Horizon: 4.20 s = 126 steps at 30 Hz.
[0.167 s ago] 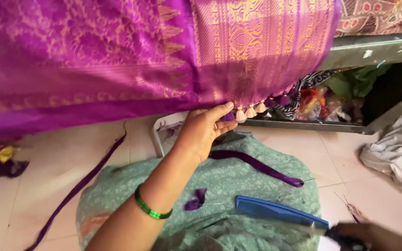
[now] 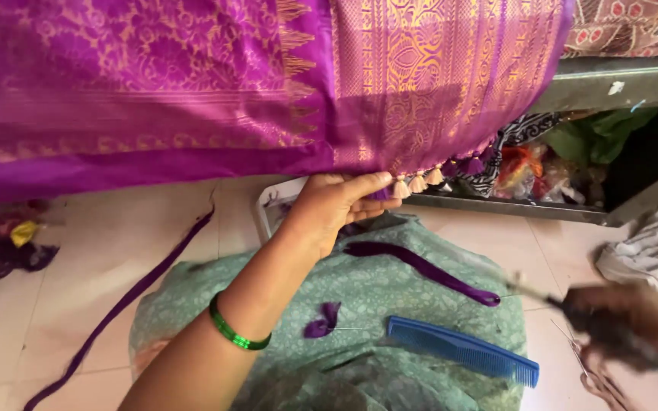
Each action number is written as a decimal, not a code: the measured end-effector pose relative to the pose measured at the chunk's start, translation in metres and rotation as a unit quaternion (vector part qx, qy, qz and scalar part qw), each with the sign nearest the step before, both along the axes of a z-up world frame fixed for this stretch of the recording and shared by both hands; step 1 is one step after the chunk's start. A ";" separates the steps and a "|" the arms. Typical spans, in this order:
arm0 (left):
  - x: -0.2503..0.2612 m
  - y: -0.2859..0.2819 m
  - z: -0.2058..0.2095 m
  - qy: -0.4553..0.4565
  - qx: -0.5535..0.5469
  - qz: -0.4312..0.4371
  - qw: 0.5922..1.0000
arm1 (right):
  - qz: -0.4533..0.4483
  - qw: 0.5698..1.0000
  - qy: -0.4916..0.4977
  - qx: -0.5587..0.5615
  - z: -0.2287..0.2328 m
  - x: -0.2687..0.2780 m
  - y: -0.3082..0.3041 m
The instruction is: Attaching or refining tassels on the border of a saree.
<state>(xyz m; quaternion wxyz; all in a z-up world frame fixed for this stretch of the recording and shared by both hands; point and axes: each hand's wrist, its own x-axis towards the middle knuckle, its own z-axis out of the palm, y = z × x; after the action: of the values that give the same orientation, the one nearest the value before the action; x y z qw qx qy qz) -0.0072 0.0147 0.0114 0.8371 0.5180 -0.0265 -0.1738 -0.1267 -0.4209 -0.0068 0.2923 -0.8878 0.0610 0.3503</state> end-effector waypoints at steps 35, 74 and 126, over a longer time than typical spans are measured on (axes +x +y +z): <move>-0.010 0.015 0.015 -0.038 0.112 -0.032 0.993 | 0.218 0.955 -0.113 -0.165 0.076 0.107 0.054; -0.018 -0.013 -0.016 0.009 -0.236 0.081 0.968 | 0.054 0.793 -0.606 -0.006 -0.006 0.048 0.160; -0.048 -0.016 -0.040 -0.135 -0.049 0.168 0.975 | 0.009 0.647 -0.754 0.113 0.102 0.037 0.285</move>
<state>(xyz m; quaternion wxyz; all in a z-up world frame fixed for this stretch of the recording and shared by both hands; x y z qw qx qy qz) -0.0552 -0.0016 -0.0284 0.8673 0.4923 -0.0602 0.0419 -0.0901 -0.1359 0.0951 0.3319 -0.8063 -0.2284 -0.4330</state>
